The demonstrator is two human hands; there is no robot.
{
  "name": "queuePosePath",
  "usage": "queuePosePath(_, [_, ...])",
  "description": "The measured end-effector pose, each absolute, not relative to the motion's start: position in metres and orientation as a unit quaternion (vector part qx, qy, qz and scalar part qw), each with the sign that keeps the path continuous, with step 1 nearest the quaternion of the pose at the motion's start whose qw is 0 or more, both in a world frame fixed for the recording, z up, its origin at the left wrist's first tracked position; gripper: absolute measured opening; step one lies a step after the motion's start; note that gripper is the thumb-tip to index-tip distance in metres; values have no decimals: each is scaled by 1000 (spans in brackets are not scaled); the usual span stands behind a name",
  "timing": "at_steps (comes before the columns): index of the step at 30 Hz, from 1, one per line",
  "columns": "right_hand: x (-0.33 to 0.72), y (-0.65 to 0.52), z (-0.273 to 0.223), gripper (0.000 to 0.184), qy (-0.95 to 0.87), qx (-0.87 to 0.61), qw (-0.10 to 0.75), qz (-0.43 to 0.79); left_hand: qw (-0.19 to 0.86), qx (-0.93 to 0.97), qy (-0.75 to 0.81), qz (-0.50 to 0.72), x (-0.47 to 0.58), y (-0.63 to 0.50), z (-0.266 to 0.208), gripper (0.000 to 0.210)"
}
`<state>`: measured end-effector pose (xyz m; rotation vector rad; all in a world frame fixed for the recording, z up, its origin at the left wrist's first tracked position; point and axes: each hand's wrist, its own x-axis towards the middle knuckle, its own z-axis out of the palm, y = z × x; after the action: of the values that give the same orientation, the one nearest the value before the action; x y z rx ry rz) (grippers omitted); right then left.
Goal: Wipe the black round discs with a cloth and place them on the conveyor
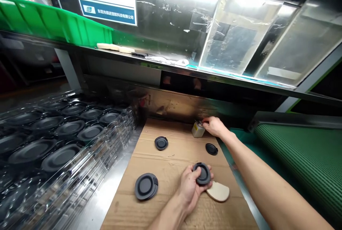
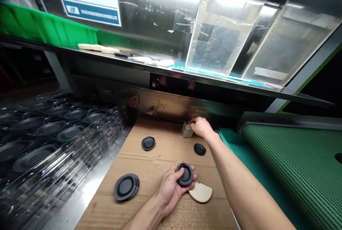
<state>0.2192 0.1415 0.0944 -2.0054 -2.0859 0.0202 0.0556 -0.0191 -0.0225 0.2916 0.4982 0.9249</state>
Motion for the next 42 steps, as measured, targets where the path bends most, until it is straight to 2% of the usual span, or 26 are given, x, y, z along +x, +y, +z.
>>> queuePosePath(5, [224, 147, 99, 28, -730, -672, 125, 24, 861, 91, 204, 457, 42, -6, -21, 39])
queuePosePath(10, [225, 142, 101, 27, -727, -670, 143, 36, 867, 52, 174, 464, 24, 8, -15, 44])
queuePosePath(12, [223, 125, 98, 30, -716, -669, 194, 40, 863, 43, 170, 475, 19, 12, -13, 46])
queuePosePath(16, [207, 61, 75, 38, -679, -628, 362, 118, 842, 40, 185, 505, 16, 16, -12, 38])
queuePosePath(20, [182, -2, 37, 32, -643, -620, 416, 173, 843, 26, 185, 505, 21, 16, -14, 27])
queuePosePath(23, [168, -21, 16, 26, -678, -594, 401, 164, 833, 28, 185, 521, 25, 14, -14, 23])
queuePosePath(31, [165, -27, -7, 30, -793, -555, 249, 32, 823, 118, 241, 500, 30, 8, -13, 26])
queuePosePath(42, [169, -30, -2, 27, -779, -585, 226, 8, 811, 166, 238, 508, 33, 7, -14, 26])
